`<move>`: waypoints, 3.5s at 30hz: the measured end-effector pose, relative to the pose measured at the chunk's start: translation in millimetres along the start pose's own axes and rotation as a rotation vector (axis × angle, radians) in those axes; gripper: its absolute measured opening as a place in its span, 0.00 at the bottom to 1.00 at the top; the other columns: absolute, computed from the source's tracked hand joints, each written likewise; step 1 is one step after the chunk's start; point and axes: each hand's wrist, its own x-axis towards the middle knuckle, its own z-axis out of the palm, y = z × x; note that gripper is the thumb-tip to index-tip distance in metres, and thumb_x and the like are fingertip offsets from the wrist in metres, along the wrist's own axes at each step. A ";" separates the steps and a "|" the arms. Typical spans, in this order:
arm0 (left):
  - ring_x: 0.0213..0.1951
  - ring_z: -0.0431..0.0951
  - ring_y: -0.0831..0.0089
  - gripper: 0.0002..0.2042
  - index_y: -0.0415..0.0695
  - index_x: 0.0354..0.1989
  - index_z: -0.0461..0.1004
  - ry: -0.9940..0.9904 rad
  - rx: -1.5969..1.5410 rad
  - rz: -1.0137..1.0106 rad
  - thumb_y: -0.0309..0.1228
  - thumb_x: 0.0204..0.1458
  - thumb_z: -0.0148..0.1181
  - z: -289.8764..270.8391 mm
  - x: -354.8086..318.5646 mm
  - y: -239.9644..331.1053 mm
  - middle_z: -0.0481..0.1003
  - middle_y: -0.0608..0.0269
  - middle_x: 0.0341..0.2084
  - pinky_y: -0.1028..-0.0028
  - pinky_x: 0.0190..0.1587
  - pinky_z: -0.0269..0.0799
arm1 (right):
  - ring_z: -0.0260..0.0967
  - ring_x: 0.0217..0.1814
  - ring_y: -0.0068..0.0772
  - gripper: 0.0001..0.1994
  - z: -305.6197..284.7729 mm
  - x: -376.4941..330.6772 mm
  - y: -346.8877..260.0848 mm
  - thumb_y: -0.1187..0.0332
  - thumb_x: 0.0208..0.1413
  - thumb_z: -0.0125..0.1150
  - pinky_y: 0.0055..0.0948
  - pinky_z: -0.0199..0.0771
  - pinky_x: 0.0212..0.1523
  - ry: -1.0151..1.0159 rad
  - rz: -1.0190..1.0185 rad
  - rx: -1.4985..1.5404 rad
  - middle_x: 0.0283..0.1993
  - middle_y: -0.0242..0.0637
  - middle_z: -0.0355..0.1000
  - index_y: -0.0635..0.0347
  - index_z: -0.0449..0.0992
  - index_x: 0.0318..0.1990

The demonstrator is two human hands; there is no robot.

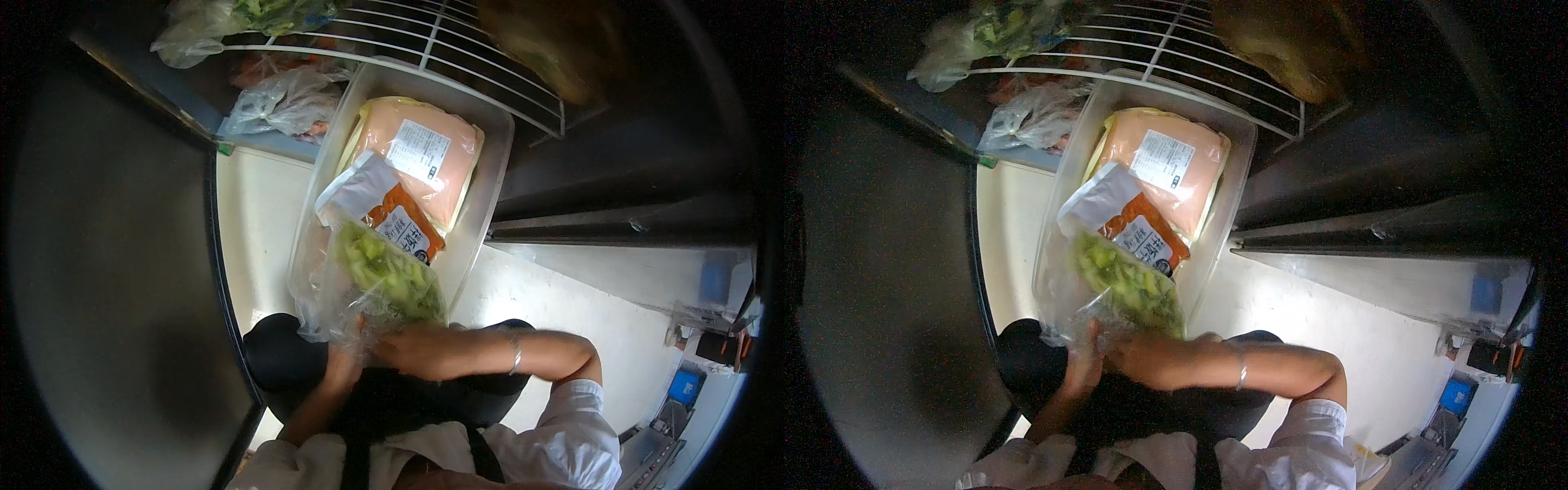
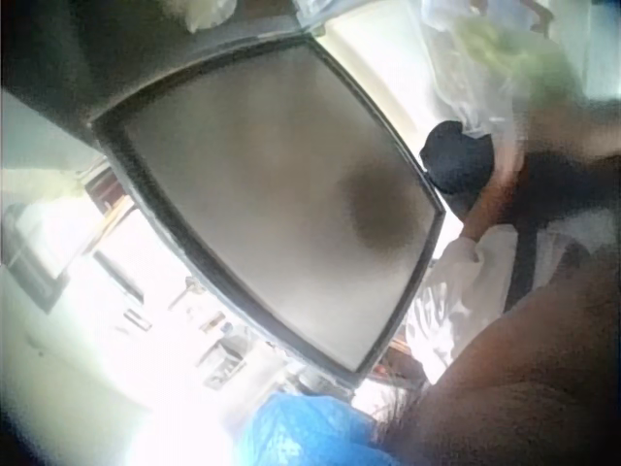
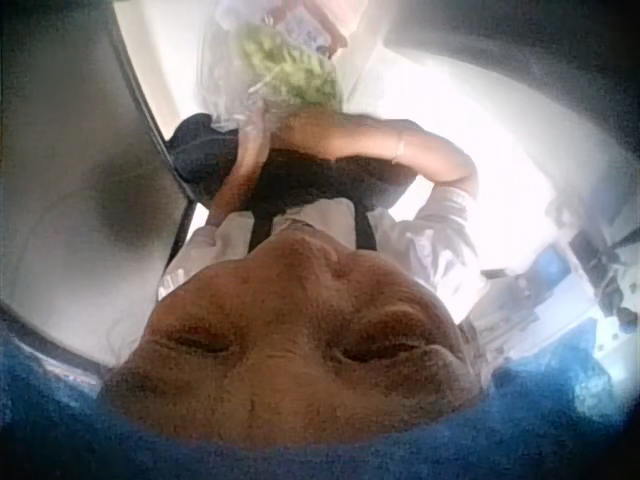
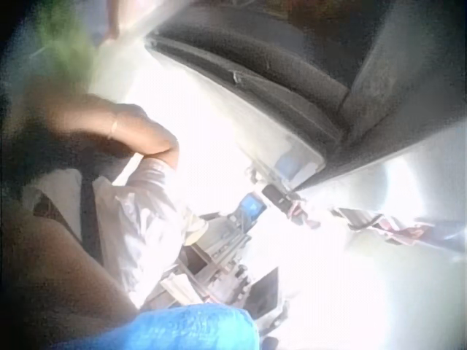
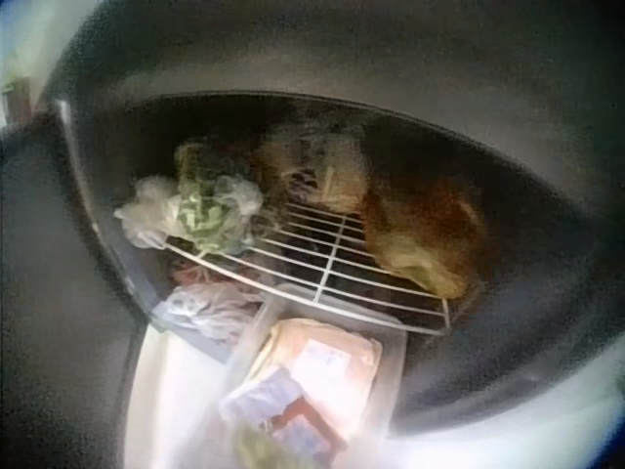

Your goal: The person retrieves prepared food bowls from a microwave and then gathers ingredients including mushrooms and leafy greens from a refrigerator and prep station.

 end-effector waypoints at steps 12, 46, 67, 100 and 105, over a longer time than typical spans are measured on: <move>0.50 0.63 0.66 0.23 0.40 0.58 0.54 0.104 -0.065 0.016 0.21 0.52 0.47 -3.0 0.6 -23.2 0.61 0.59 0.50 0.69 0.53 0.61 | 0.65 0.52 0.33 0.11 -125.5 143.6 232.2 0.71 0.48 0.48 0.39 0.51 0.61 0.472 0.095 -0.799 0.43 0.31 0.71 0.51 0.75 0.38; 0.42 0.68 0.68 0.16 0.46 0.52 0.59 -0.030 0.006 0.201 0.36 0.57 0.47 -34.1 21.2 -69.6 0.66 0.63 0.41 0.66 0.43 0.68 | 0.70 0.21 0.36 0.02 -103.6 -30.3 61.0 0.77 0.53 0.50 0.26 0.69 0.24 1.419 0.176 -0.426 0.26 0.42 0.71 0.63 0.69 0.32; 0.27 0.68 0.79 0.18 0.46 0.50 0.63 0.010 -0.028 0.194 0.40 0.54 0.53 33.7 8.1 -4.8 0.68 0.68 0.33 0.77 0.23 0.65 | 0.66 0.28 0.26 0.12 -78.2 -189.8 -40.7 0.67 0.62 0.40 0.25 0.72 0.32 1.641 -0.031 -0.812 0.34 0.42 0.67 0.67 0.63 0.46; 0.12 0.63 0.80 0.19 0.41 0.23 0.67 -0.442 0.673 0.299 0.41 0.58 0.39 245.9 41.7 146.4 0.63 0.70 0.10 0.79 0.13 0.52 | 0.62 0.11 0.26 0.24 -72.6 -156.7 -14.8 0.64 0.49 0.60 0.25 0.63 0.14 1.313 0.257 -0.556 0.16 0.37 0.68 0.68 0.66 0.52; 0.09 0.62 0.77 0.20 0.39 0.21 0.69 -0.505 0.750 0.491 0.42 0.58 0.41 228.9 -8.1 134.9 0.64 0.66 0.07 0.76 0.15 0.56 | 0.63 0.10 0.37 0.32 -63.3 -104.7 19.5 0.65 0.48 0.60 0.33 0.64 0.14 1.165 0.407 -0.390 0.10 0.39 0.63 0.66 0.56 0.60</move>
